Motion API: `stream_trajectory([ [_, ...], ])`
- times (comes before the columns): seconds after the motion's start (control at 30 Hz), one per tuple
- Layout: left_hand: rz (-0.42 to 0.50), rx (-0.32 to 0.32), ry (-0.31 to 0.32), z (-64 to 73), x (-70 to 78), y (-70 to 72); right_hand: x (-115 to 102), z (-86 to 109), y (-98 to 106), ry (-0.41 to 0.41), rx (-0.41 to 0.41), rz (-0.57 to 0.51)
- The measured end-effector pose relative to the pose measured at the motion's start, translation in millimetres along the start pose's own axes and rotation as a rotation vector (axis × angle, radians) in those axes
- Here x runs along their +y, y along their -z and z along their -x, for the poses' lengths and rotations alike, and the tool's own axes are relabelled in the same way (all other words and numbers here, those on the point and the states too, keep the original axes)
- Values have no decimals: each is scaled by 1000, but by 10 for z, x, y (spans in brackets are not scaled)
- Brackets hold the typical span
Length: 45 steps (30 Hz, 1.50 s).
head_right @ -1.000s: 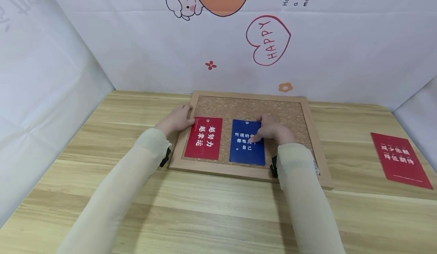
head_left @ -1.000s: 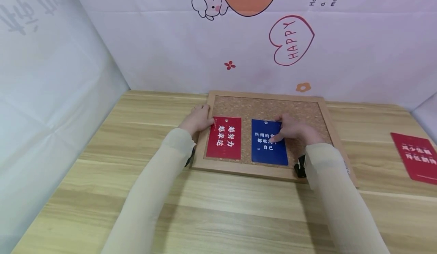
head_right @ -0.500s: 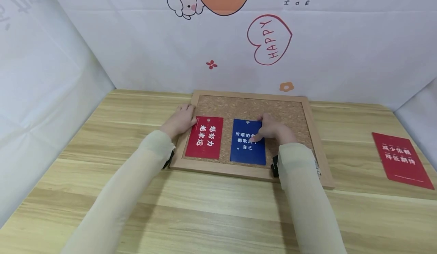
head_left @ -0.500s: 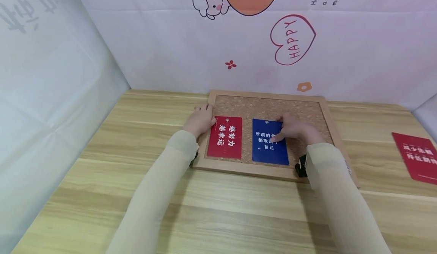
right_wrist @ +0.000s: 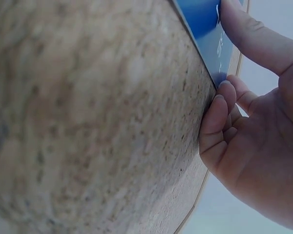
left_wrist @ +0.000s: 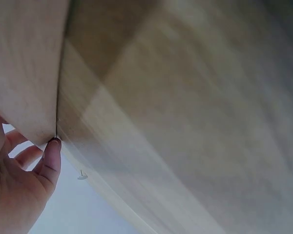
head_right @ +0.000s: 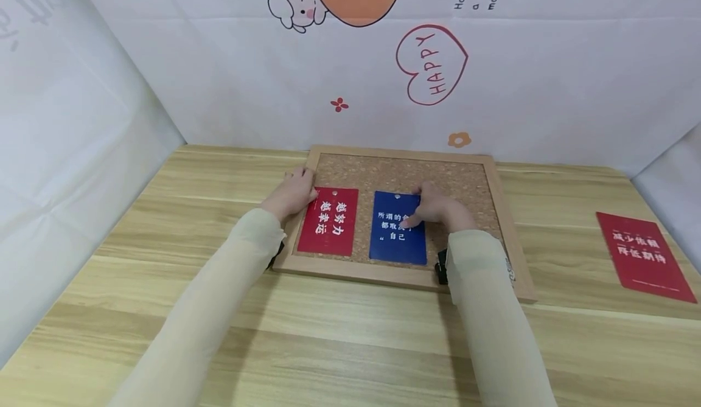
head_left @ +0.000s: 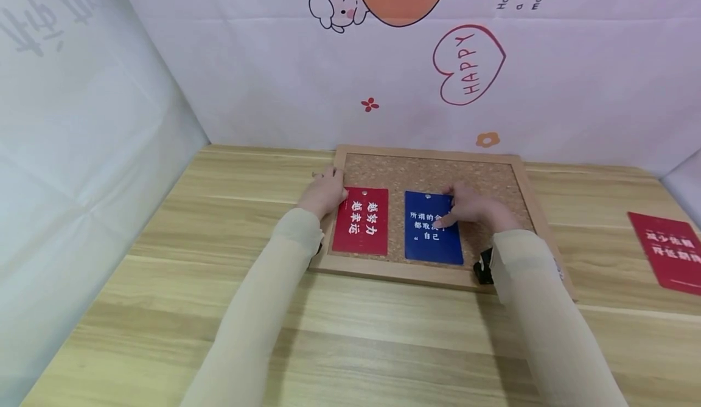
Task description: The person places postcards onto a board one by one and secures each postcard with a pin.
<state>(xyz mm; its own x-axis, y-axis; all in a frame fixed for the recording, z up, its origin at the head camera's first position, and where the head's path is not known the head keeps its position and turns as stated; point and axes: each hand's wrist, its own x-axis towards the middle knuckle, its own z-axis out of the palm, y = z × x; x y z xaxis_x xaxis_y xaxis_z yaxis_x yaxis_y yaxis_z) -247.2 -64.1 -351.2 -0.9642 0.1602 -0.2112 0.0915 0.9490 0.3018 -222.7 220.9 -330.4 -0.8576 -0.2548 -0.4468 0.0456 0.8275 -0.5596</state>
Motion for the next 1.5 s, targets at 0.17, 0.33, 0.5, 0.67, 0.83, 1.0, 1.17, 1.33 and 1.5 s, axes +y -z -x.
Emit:
stream_trajectory([
  [0.17, 21, -8, 14, -4, -7, 4, -21, 6, -6, 0, -2, -17],
  [0.33, 59, -22, 24, 2, -9, 22, -27, 15, -8, 3, 0, -23],
  [0.5, 50, -17, 31, 8, 17, 27, -6, 32, -4, 18, -3, -36],
  [0.67, 46, -8, 35, 31, 58, 44, 41, 51, 0, 33, 2, -39],
  [0.83, 61, -4, 45, 56, 84, 66, 59, 51, -2, 35, 4, -20],
  [1.0, 71, 0, 53, 54, 75, 60, 44, 48, -9, 34, 8, -11],
  [1.17, 80, 4, 68, 41, 52, 42, 39, 42, -26, 34, 14, -14],
  [1.33, 50, 7, 63, 43, 65, 37, 64, 67, -35, 29, 24, -13],
  [1.5, 62, 15, 71, 61, 76, 55, 96, 120, -17, 36, 18, -40],
])
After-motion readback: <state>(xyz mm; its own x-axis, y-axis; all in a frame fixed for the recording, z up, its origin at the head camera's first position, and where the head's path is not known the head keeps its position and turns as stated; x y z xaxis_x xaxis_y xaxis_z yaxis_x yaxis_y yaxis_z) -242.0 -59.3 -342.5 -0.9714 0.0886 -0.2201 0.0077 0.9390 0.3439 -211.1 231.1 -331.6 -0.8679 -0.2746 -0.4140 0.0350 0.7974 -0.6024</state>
